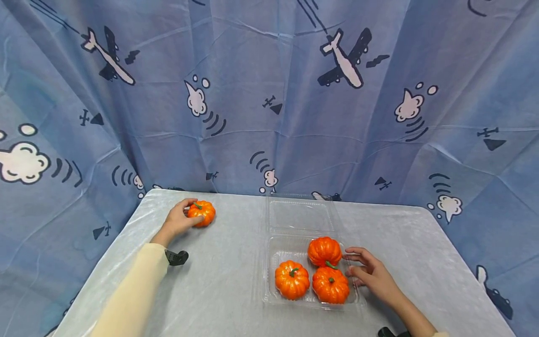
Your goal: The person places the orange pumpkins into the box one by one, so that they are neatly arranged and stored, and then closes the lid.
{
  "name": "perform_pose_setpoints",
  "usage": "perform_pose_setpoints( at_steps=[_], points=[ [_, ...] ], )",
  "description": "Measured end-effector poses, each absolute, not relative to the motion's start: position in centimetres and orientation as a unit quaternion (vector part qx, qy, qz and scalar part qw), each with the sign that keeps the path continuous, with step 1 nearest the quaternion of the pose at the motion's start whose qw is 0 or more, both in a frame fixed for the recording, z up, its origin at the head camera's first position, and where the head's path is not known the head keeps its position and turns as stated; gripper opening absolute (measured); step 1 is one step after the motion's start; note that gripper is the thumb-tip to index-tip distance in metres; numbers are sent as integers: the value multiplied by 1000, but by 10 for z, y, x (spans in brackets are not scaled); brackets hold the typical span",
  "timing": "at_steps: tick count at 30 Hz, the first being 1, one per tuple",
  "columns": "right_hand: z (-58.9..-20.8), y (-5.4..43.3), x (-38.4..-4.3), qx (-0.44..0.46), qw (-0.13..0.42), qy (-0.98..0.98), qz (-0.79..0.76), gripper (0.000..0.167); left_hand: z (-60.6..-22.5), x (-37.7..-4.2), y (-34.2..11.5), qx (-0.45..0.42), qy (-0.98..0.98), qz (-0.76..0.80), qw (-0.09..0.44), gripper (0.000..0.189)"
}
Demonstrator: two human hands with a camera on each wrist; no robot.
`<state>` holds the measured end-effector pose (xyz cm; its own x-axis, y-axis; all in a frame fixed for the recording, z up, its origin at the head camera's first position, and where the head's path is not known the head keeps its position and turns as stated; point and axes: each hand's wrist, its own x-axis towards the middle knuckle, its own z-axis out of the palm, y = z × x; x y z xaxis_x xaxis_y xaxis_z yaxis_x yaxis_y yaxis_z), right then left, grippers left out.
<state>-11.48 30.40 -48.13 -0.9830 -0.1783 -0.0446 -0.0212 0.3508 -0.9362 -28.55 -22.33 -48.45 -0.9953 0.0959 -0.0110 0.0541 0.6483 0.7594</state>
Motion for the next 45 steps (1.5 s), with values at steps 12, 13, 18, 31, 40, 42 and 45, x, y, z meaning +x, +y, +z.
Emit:
perform_pose_setpoints(
  at_steps=[12, 13, 18, 31, 40, 42, 45],
  points=[
    [-479, 303, -113, -54, 77, 817, -570, 44, -487, -281, -223, 29, 901, 433, 12, 67],
    [-479, 303, -113, -54, 76, 816, -570, 44, -487, -280, -223, 26, 900, 435, 10, 67],
    [-480, 303, -113, -53, 76, 816, -570, 44, -483, -276, -223, 17, 902, 432, -2, 66],
    [-483, 304, -114, -63, 68, 818, -568, 44, -471, -252, -214, 43, 899, 436, -31, 68],
    [-482, 304, -113, -59, 66, 820, -565, 43, -466, -242, -209, 54, 901, 428, -45, 68],
    [-482, 304, -113, -59, 66, 820, -565, 43, -464, -241, -208, 57, 900, 429, -47, 68],
    [-483, 304, -114, -58, 67, 819, -566, 43, -463, -240, -206, 61, 899, 430, -52, 69]
  ],
)
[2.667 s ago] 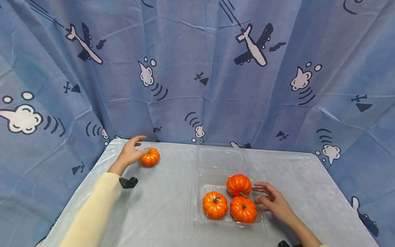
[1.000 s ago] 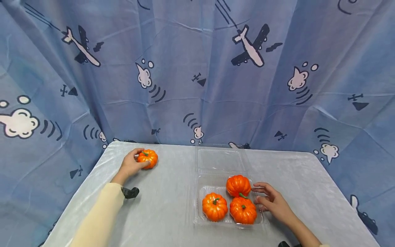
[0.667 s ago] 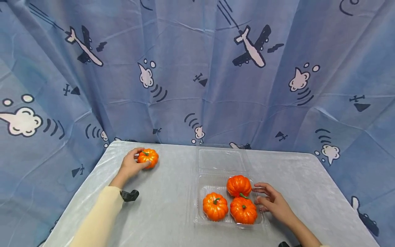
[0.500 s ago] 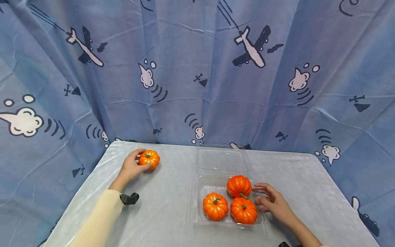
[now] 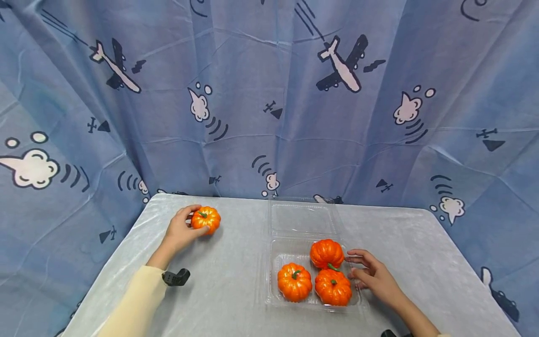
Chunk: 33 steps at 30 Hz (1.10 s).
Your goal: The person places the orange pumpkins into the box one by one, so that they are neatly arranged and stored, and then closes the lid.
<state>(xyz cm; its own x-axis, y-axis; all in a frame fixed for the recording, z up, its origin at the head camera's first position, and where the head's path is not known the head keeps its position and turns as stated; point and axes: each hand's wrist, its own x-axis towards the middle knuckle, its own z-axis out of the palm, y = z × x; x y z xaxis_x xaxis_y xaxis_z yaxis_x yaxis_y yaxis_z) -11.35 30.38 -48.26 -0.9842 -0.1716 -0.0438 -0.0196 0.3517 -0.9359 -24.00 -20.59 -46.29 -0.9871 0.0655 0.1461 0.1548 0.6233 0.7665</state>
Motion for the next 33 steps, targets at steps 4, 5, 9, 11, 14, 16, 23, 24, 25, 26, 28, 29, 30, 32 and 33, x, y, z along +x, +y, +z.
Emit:
perform_pose_setpoints(
  at_steps=[4, 5, 9, 11, 14, 16, 23, 24, 25, 26, 28, 29, 30, 32, 33],
  points=[
    [-483, 304, -114, -55, 70, 818, -568, 44, -462, -240, -202, -71, -896, -434, 61, 69],
    [-483, 304, -114, -55, 71, 818, -568, 44, -461, -240, -200, -75, -895, -435, 64, 69],
    [-482, 305, -115, -54, 75, 819, -566, 45, -458, -241, -195, -90, -890, -439, 79, 69],
    [-482, 305, -115, -53, 75, 819, -566, 45, -456, -241, -192, -97, -888, -441, 84, 68],
    [-481, 305, -116, -54, 71, 820, -565, 44, -453, -240, -188, -105, -886, -444, 88, 68],
    [-481, 305, -115, -55, 70, 820, -566, 44, -452, -239, -185, -109, -885, -444, 90, 68],
    [-481, 304, -114, -62, 67, 818, -568, 42, -446, -237, -174, -122, -884, -443, 88, 68],
    [-481, 304, -114, -62, 67, 817, -569, 42, -446, -237, -172, -123, -884, -443, 87, 67],
    [-481, 304, -114, -62, 66, 817, -569, 42, -445, -236, -170, -124, -883, -444, 86, 67],
    [-481, 304, -113, -61, 67, 817, -570, 42, -445, -236, -168, -125, -882, -447, 86, 67],
    [-481, 303, -113, -58, 67, 816, -571, 42, -443, -235, -164, -125, -879, -452, 85, 67],
    [-481, 303, -113, -57, 67, 816, -571, 42, -442, -234, -163, -127, -878, -454, 86, 67],
    [-481, 303, -113, -57, 67, 816, -571, 42, -442, -234, -161, -128, -876, -457, 85, 67],
    [-482, 303, -113, -59, 66, 816, -571, 42, -441, -233, -157, -134, -873, -462, 85, 67],
    [-482, 303, -113, -60, 66, 816, -571, 42, -440, -232, -154, -138, -872, -461, 86, 66]
  ],
)
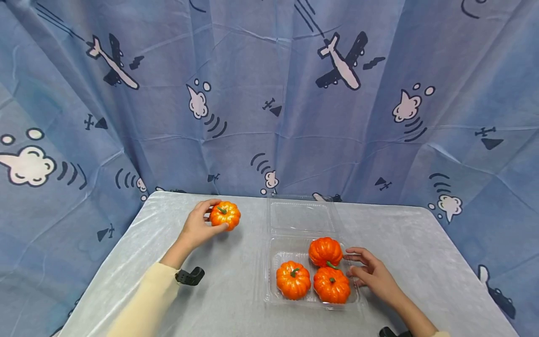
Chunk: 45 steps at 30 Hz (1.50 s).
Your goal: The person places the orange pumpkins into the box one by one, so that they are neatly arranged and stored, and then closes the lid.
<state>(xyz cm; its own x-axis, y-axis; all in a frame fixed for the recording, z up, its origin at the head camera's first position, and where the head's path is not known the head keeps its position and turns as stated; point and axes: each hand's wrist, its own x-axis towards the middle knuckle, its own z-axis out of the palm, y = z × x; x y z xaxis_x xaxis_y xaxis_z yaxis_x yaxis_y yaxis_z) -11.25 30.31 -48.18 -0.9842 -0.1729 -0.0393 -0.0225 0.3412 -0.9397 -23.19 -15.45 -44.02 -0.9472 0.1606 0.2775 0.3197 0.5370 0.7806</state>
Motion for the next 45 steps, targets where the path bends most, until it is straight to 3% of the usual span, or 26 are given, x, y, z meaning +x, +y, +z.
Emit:
perform_pose_setpoints(
  at_steps=[10, 45],
  points=[
    [-481, 302, -112, -59, 66, 816, -571, 42, -432, -224, -128, -187, -865, -456, 95, 64],
    [-482, 303, -112, -62, 64, 812, -576, 42, -429, -202, -46, -292, -838, -458, 52, 64]
  ],
)
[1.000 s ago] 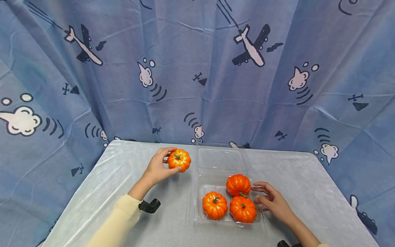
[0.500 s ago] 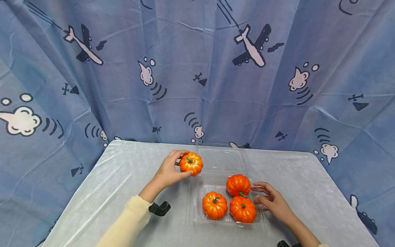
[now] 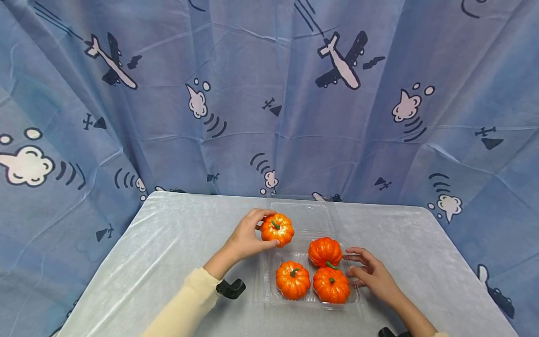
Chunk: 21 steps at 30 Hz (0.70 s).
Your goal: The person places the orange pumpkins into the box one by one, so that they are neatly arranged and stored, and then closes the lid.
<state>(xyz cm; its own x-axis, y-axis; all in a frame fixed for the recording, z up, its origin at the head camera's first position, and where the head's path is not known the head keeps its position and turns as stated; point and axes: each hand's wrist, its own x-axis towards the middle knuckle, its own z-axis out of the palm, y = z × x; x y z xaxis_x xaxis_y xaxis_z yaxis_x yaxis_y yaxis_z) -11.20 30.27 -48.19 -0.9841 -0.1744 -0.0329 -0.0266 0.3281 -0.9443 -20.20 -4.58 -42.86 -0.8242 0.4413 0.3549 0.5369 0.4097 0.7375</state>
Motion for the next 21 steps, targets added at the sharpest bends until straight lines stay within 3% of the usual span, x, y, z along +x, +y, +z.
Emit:
perform_pose_setpoints(
  at_steps=[21],
  points=[
    [-479, 304, -114, -40, 81, 816, -571, 44, -435, -197, -23, -327, -851, -412, 7, 63]
  ],
)
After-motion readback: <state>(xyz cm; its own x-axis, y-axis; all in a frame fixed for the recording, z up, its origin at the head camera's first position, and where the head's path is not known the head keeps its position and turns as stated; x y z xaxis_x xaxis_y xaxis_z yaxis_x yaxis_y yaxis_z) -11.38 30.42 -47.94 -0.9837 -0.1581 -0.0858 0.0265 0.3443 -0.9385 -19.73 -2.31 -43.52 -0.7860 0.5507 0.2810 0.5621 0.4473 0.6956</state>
